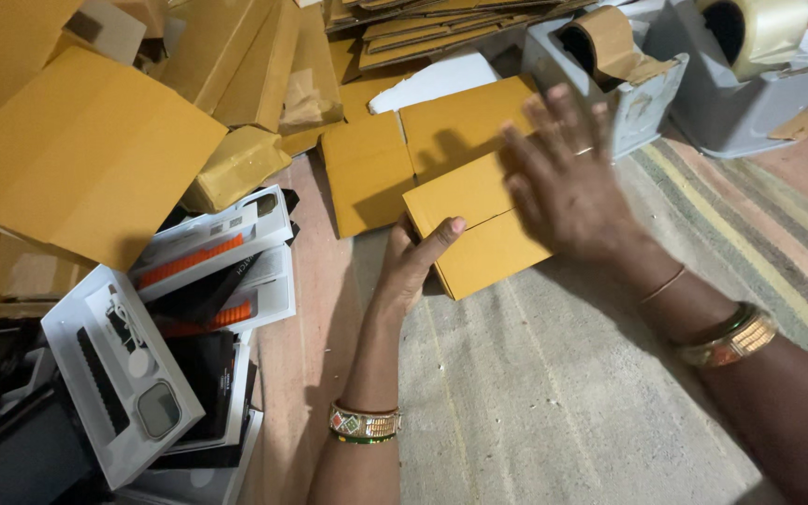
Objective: The person folds yellow cardboard mailing boxes on a bed, pressing the flaps and sides to shape each box, then sets finished boxes aside and picks up the next flat box blank to fold.
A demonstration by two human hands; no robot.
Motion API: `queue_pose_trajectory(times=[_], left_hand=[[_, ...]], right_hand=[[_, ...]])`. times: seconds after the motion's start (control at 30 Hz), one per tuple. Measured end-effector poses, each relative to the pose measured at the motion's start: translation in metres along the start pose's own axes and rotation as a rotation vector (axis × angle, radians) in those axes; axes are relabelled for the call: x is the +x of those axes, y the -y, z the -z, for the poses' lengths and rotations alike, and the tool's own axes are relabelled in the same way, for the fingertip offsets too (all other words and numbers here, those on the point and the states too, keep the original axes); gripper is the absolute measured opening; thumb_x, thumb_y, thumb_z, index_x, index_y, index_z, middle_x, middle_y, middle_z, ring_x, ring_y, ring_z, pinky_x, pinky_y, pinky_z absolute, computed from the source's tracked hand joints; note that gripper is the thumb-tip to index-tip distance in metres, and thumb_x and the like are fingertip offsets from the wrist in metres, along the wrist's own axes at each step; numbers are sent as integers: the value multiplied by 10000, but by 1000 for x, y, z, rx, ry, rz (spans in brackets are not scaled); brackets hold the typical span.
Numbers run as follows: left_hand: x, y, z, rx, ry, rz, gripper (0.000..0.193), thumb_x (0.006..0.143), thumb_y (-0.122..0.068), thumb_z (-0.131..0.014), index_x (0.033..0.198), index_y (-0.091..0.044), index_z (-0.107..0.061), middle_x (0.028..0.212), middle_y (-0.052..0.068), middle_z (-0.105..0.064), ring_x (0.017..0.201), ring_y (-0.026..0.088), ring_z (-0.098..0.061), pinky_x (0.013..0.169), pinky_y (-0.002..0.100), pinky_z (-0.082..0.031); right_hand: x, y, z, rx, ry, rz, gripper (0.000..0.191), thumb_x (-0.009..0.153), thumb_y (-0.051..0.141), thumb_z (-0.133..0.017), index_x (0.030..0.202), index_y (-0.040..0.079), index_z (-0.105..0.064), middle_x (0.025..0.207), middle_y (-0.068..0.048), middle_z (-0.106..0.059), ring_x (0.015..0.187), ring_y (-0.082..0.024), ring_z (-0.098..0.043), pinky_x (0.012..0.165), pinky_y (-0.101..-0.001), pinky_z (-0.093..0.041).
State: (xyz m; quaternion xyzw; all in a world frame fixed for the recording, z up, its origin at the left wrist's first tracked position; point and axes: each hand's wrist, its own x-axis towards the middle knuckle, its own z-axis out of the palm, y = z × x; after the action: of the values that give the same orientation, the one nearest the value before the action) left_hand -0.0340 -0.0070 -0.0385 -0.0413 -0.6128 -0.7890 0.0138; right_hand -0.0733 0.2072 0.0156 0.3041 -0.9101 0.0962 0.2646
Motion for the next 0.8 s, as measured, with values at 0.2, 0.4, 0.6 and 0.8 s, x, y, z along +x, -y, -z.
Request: queue_pose_trajectory(times=[0.2,0.4,0.6,0.8], left_hand=[[1,1,2,-29,19,-22,837,783,-361,-852,1409,23,-450,1236,142,-644,1140,210,-666,943,335,-577],[2,4,3,-26,3,-29,793,817,-345,-844,1410,29,-473,1237,140,-650,1130,195,-655,946,321,-557],[4,7,3,-31,-5,-39,803,806,-347,-849,1406,39,-482,1227,141,-645,1125,204,-644,957,333,-549],[4,8,3,58,-48,-10,928,727,-436,-863,1415,14,-434,1239,160,-638,1204,219,-641,1028,327,-538]], right_hand=[[-9,40,1,192,126,271,601,1090,420,-230,1601,107,-264,1673,-110,-220,1560,-242,-79,1268,-488,27],[-8,18,-14,158,52,299,633,1090,474,-202,1621,137,-271,1687,-101,-248,1569,-245,-68,1264,-473,69],[-10,-17,-27,66,24,160,657,1109,480,-182,1637,89,-195,1711,-129,-141,1584,-271,-35,1258,-460,96],[-10,-42,-21,279,107,-104,690,1066,501,-242,1617,99,-133,1707,-157,-73,1575,-325,-55,1257,-453,-107]])
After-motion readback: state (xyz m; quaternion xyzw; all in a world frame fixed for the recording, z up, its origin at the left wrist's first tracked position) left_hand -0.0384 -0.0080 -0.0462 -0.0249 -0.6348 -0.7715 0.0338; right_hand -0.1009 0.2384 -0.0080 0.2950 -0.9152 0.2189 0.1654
